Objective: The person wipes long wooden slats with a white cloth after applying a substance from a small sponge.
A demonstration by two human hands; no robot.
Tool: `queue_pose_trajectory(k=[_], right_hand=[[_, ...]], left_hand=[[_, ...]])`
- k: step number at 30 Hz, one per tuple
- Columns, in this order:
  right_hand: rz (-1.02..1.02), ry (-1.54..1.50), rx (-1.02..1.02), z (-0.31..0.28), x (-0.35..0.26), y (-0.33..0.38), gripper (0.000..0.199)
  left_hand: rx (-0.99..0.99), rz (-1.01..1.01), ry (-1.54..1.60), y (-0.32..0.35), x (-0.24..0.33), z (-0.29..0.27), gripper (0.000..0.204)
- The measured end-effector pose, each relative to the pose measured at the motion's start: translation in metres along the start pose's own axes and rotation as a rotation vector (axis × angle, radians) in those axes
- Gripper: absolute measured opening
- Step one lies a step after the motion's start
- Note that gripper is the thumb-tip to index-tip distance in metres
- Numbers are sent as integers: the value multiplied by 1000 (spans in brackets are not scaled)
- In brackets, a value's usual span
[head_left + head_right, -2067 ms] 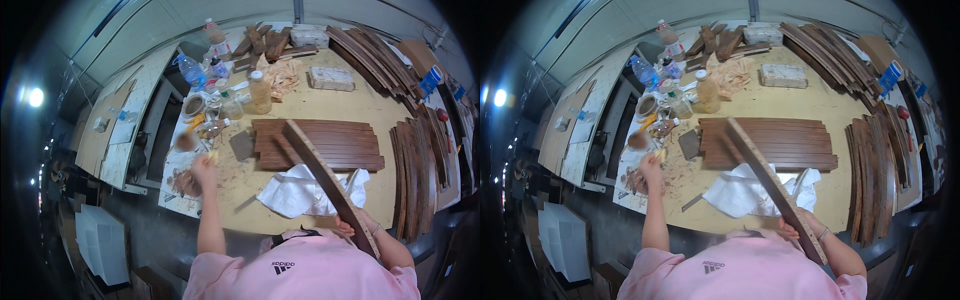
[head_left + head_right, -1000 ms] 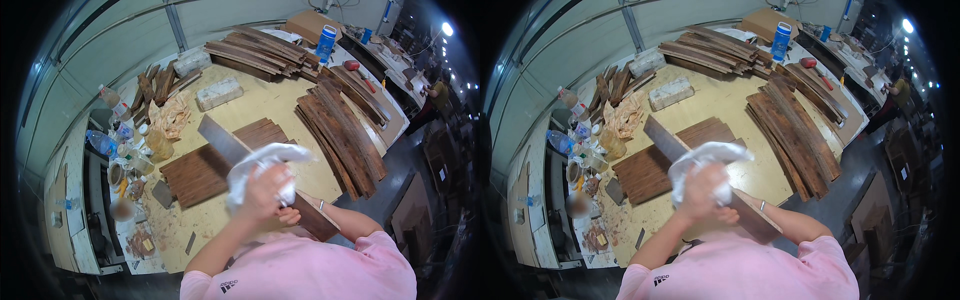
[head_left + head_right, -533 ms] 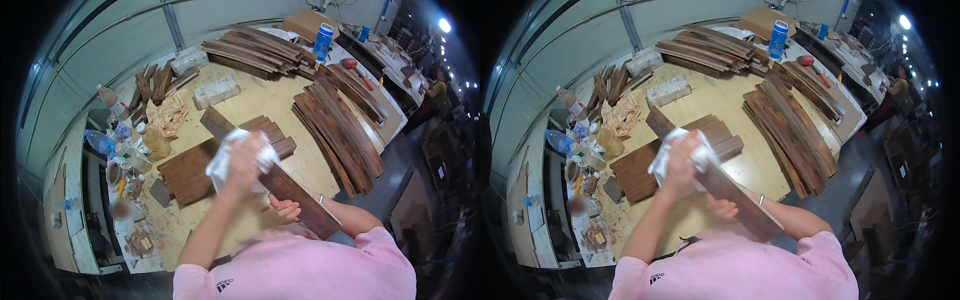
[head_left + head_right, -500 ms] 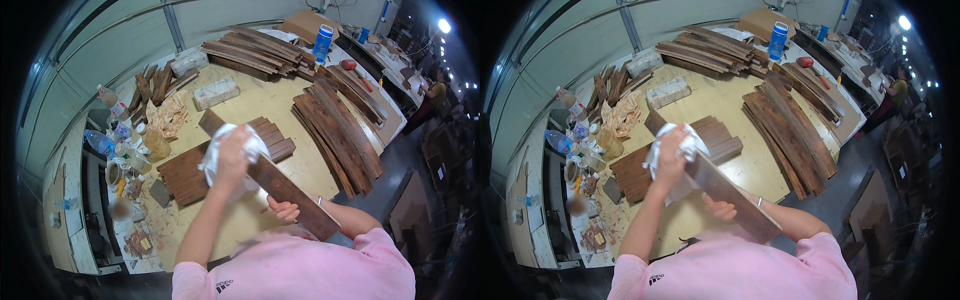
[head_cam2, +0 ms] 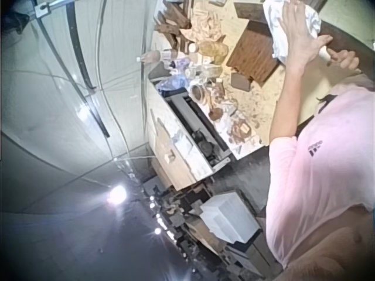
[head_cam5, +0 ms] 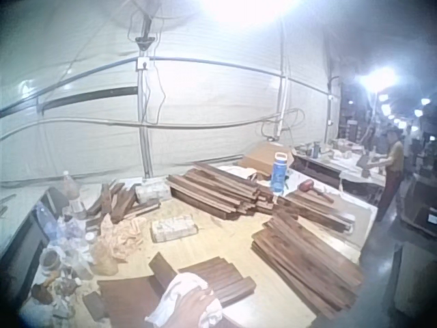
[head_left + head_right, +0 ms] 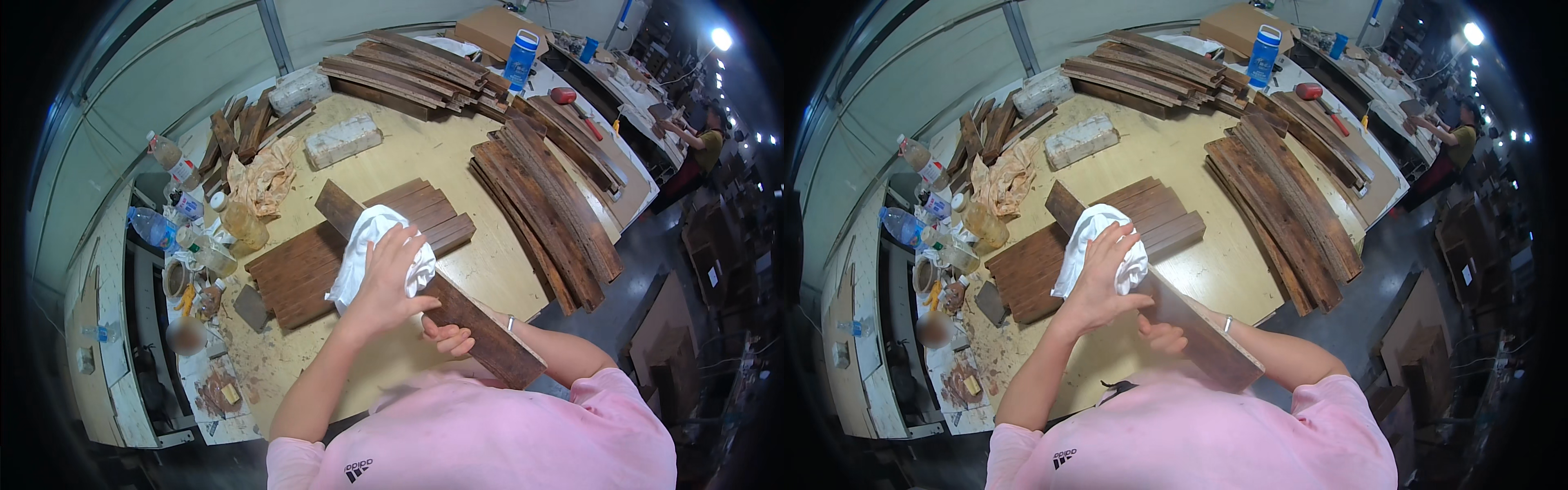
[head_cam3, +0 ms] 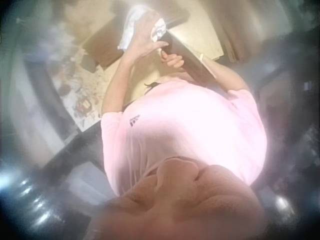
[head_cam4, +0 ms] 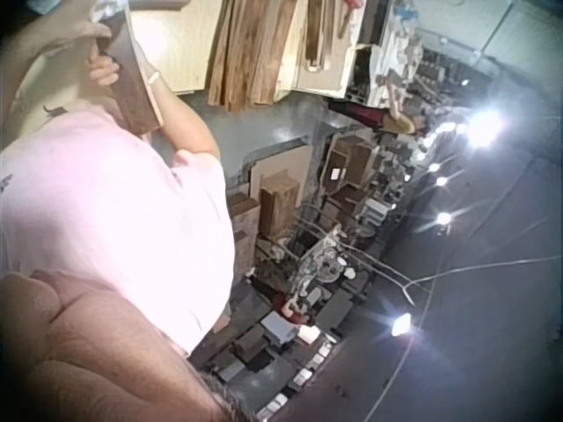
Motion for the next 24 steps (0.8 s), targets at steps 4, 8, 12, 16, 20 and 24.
queue_pose_trajectory(k=[4, 8, 12, 16, 20, 24], right_hand=[[-16, -6, 144, -3, 3, 0, 49], [-16, -67, 136, 0, 2, 4, 50], [14, -15, 38, -8, 4, 3, 50], [25, 9, -13, -6, 9, 3, 49], [47, -50, -7, -13, 7, 2, 49], [23, 33, 33, -13, 7, 1, 49]], left_hand=[[-25, -30, 61, 2, -12, 4, 78], [44, -36, 86, -1, -5, 1, 73], [238, -94, 140, -11, -53, -22, 69], [260, -168, 84, -4, -49, -26, 74], [182, -156, 121, -3, -34, -9, 76], [215, -179, 119, -2, -39, -10, 73]])
Point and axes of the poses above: each hand's wrist, its own y-axis away from the middle knuckle, its own z-axis out of the palm, x = y × z, the point moved 5 cm from there along -y, towards the middle knuckle, and after that the axes turned 2 degrees about z, right-handed, at the moved point
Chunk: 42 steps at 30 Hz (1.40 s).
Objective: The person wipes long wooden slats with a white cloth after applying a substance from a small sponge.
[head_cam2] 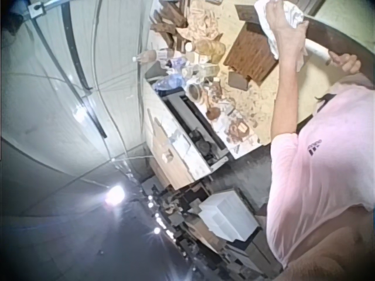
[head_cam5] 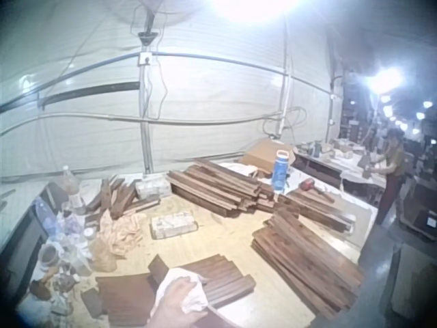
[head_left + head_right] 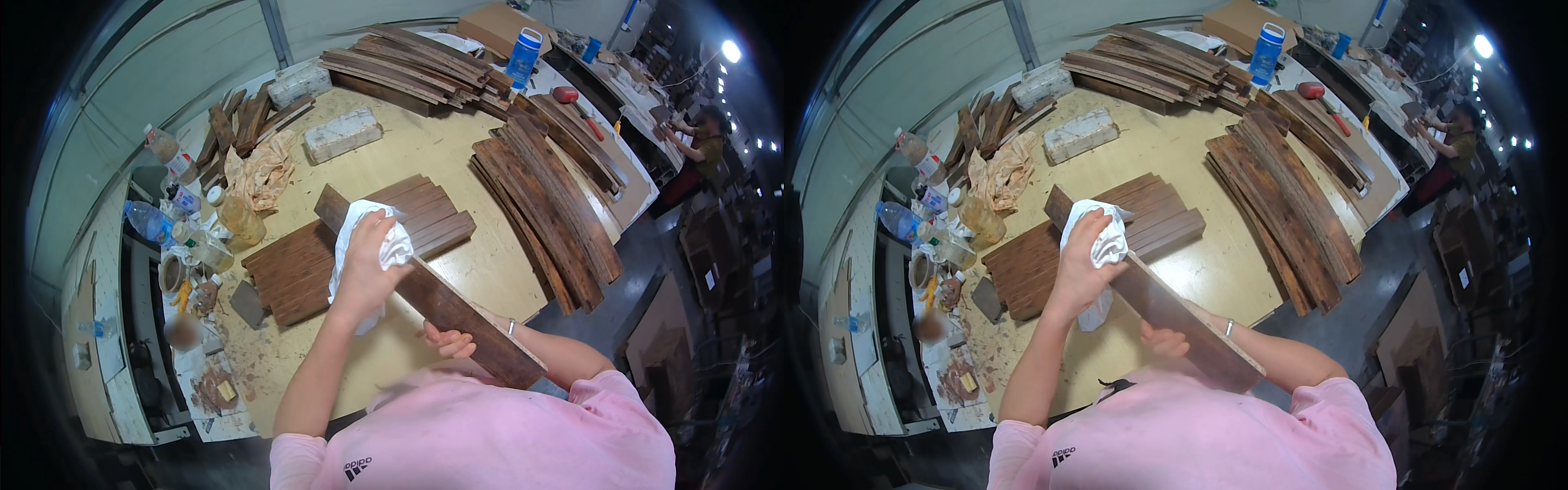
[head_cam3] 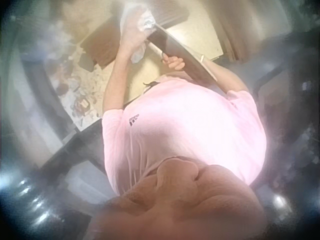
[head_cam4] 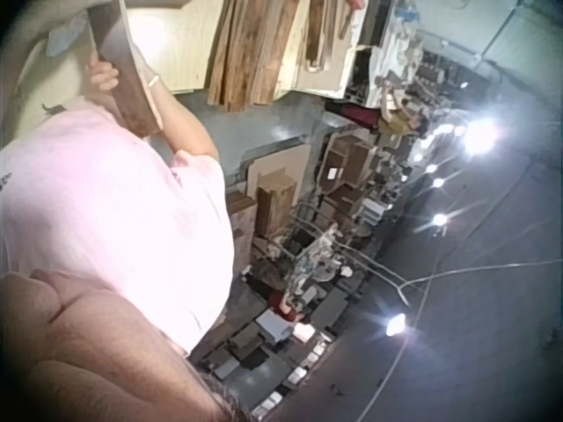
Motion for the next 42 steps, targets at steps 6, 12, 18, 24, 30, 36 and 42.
queue_pose_trajectory(k=[6, 12, 18, 24, 30, 36, 42], right_hand=[[14, -66, 31, -5, 1, -4, 52], [-26, 125, 53, 5, -5, -1, 50], [-78, -137, -74, -31, -10, -3, 46], [-44, -168, -138, 8, 1, -4, 36], [16, -88, -128, 4, 20, 1, 33], [62, -5, -95, 3, 49, 8, 31], [-174, 138, 45, -6, 29, 15, 29]], left_hand=[[-81, 12, -15, 2, 2, 6, 71], [-82, 102, -69, 15, 22, 16, 70], [-177, 324, 94, 57, 52, 41, 52], [100, 16, -44, 3, -34, -12, 51], [-35, 320, 20, 81, 41, 45, 48], [167, -305, 163, 39, -78, -5, 40], [239, 28, -68, 62, -23, 24, 41]])
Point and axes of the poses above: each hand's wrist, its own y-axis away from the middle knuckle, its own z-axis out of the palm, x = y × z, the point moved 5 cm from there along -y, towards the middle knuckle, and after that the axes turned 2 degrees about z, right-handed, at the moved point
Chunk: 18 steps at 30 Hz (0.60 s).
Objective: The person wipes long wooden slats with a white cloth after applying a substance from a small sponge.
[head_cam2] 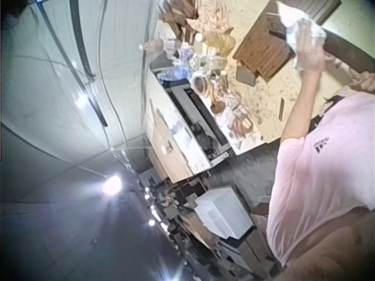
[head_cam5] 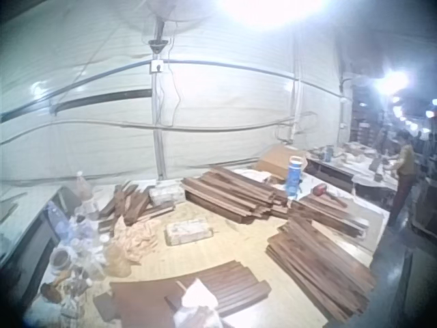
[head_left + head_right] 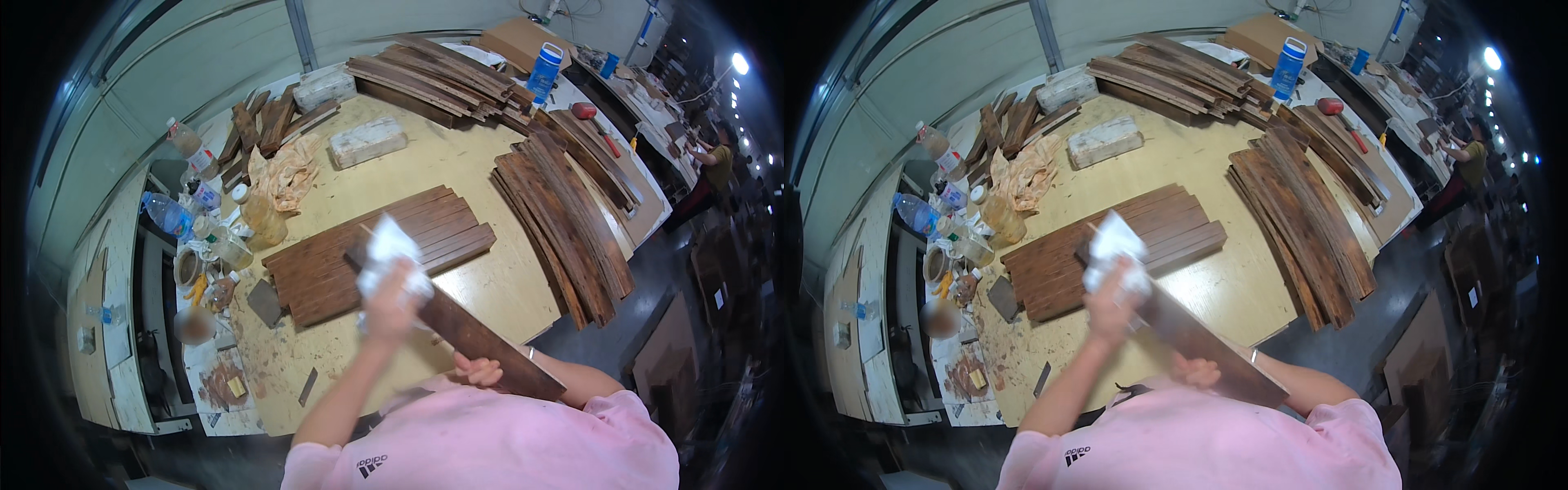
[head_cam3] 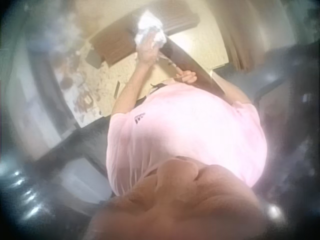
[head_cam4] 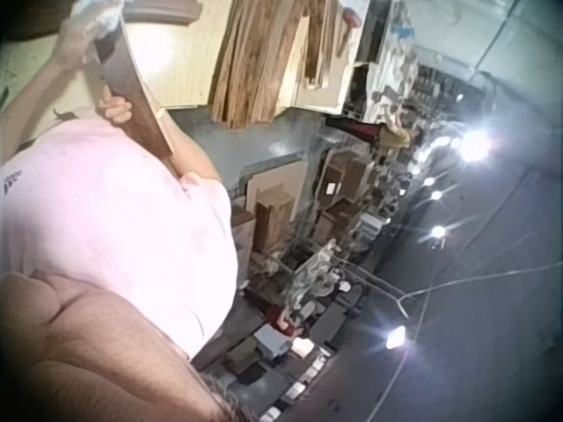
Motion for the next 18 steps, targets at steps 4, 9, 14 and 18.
queue_pose_trajectory(k=[4, 9, 14, 18], right_hand=[[-510, 516, 342, -26, -62, 4, 28], [-1018, 1452, 1195, -22, -137, 19, 28], [-755, 1142, 1112, 20, -139, -12, 27], [-882, 788, 970, 11, -152, -19, 18]], left_hand=[[-348, -8, 502, 32, 84, 11, 38], [-128, -346, 805, -42, 70, -42, 35], [-35, 177, 124, -88, 57, -20, 42], [-131, 398, 19, -1, 72, 30, 44]])
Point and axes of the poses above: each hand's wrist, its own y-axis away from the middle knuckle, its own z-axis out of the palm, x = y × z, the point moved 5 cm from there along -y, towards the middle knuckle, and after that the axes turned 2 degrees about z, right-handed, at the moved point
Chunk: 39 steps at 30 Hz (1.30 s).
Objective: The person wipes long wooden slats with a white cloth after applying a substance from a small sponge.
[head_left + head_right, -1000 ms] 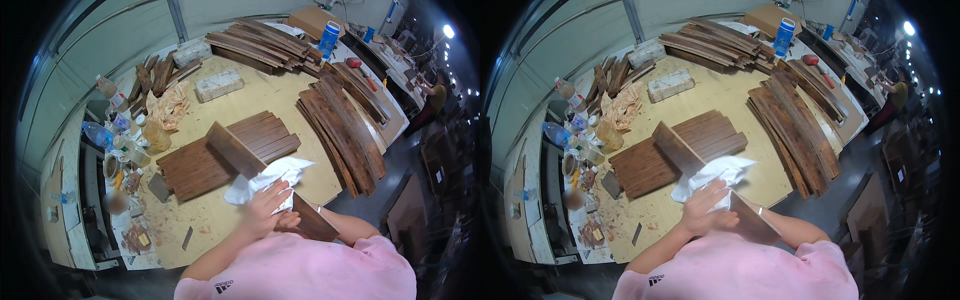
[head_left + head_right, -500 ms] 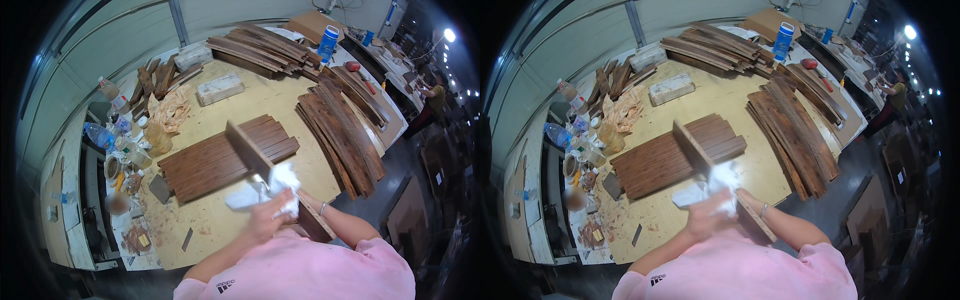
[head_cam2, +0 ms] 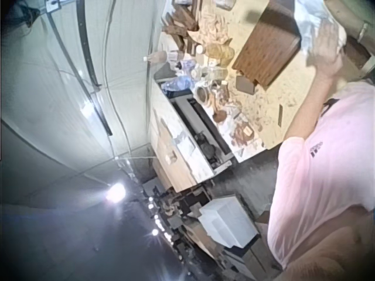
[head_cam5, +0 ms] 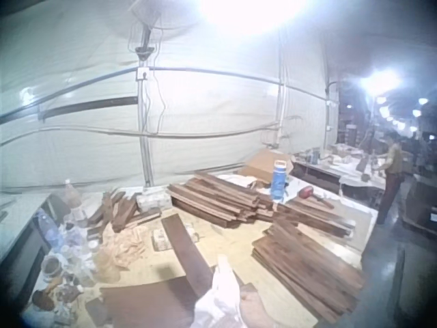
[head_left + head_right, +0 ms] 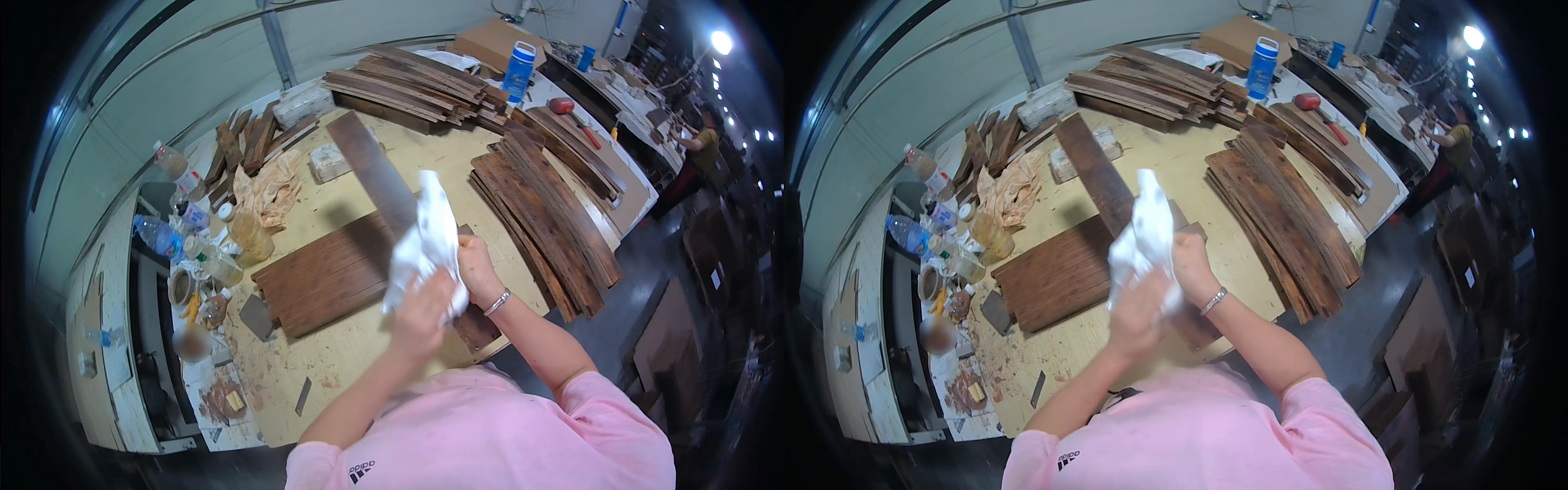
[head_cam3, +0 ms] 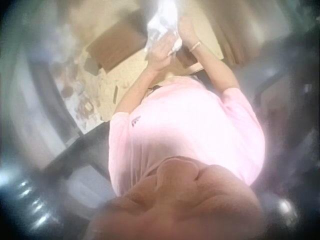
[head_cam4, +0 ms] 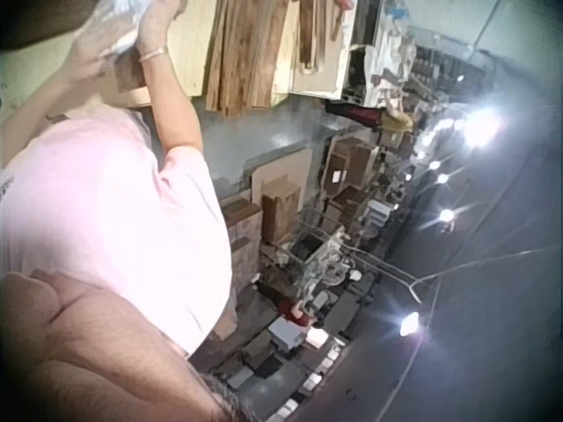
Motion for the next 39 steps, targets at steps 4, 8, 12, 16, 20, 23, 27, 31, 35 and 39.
queue_pose_trajectory(k=[4, 8, 12, 16, 20, 23, 27, 31, 35, 39], right_hand=[[-126, 111, 180, -32, -4, -18, 32], [-208, 206, 246, -38, -19, -17, 40], [-244, 303, 193, -15, -14, 5, 46], [-194, 437, -15, 7, 1, 40, 42], [-70, 453, -105, 2, 0, 62, 39], [-140, 333, 8, -1, 6, 54, 42], [-44, 187, 115, -13, 10, 41, 39], [-65, 216, 21, -1, -6, 44, 18], [-71, -52, -51, 18, 1, 46, 12], [-14, -65, -60, 29, 8, 46, 17]], left_hand=[[-403, -239, 386, 64, 13, 26, 39], [54, -892, 623, 77, -58, -23, 39], [143, -372, 147, -4, -24, -54, 48], [-25, -94, -245, -29, -24, -44, 61], [172, -224, -338, -50, -84, -75, 57], [120, -142, -361, -29, -67, -43, 52], [15, -62, -79, 11, 0, 3, 54], [307, -485, 90, 15, -67, -33, 36], [311, -687, 366, 7, -50, -44, 39], [325, -507, 148, 18, -23, -33, 38]])
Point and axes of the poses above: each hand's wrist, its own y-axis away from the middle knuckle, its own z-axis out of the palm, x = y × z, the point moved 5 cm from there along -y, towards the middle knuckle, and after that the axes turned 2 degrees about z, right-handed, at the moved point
